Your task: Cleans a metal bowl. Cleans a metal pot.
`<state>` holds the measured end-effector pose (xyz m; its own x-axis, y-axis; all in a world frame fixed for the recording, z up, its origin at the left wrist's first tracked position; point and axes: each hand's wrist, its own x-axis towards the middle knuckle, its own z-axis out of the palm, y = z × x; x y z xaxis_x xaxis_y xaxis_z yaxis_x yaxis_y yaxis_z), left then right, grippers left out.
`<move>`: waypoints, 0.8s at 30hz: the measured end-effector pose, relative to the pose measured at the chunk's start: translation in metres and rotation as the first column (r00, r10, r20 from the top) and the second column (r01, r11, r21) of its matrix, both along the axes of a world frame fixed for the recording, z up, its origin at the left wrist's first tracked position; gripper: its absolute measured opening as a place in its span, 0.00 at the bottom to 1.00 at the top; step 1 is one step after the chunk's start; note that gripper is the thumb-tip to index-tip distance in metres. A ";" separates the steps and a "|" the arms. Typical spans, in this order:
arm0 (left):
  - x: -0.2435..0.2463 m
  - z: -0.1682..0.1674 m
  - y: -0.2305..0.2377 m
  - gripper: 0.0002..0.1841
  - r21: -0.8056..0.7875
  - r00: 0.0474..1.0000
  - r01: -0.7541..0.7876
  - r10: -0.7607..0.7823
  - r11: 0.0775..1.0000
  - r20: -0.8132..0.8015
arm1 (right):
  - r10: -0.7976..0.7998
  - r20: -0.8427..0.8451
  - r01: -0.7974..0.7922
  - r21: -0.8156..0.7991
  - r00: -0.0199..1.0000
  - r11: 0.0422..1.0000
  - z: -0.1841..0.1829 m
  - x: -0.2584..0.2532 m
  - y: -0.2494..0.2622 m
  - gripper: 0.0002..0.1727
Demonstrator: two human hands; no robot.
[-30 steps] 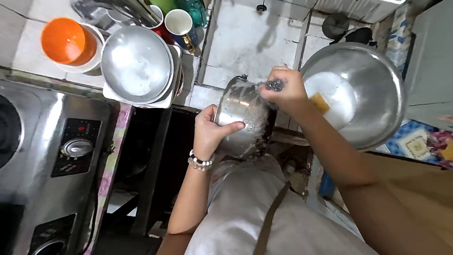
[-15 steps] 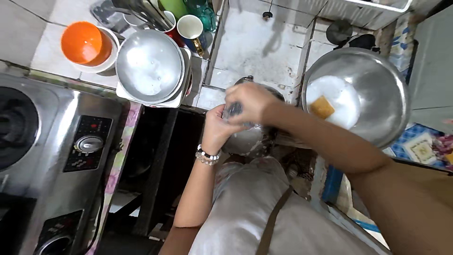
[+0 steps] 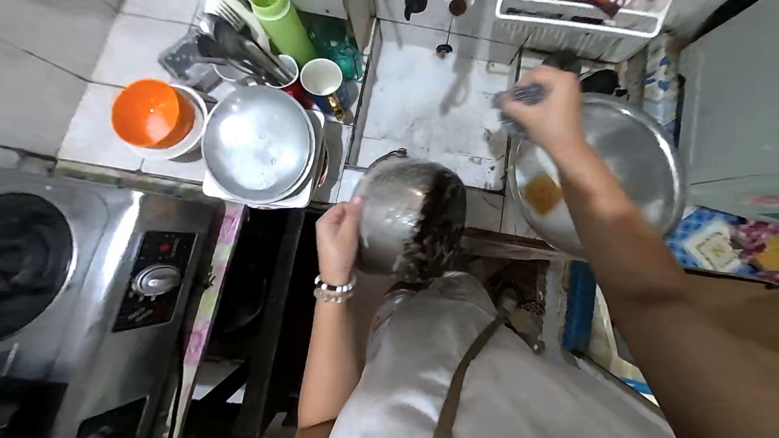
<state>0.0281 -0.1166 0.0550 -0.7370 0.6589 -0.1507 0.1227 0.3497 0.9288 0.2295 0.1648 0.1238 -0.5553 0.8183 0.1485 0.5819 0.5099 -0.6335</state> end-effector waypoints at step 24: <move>0.003 -0.069 0.015 0.29 0.020 0.696 -0.546 0.441 0.837 0.567 | -0.130 -0.272 0.092 -0.147 0.954 0.985 -0.055 0.036 -0.037 0.25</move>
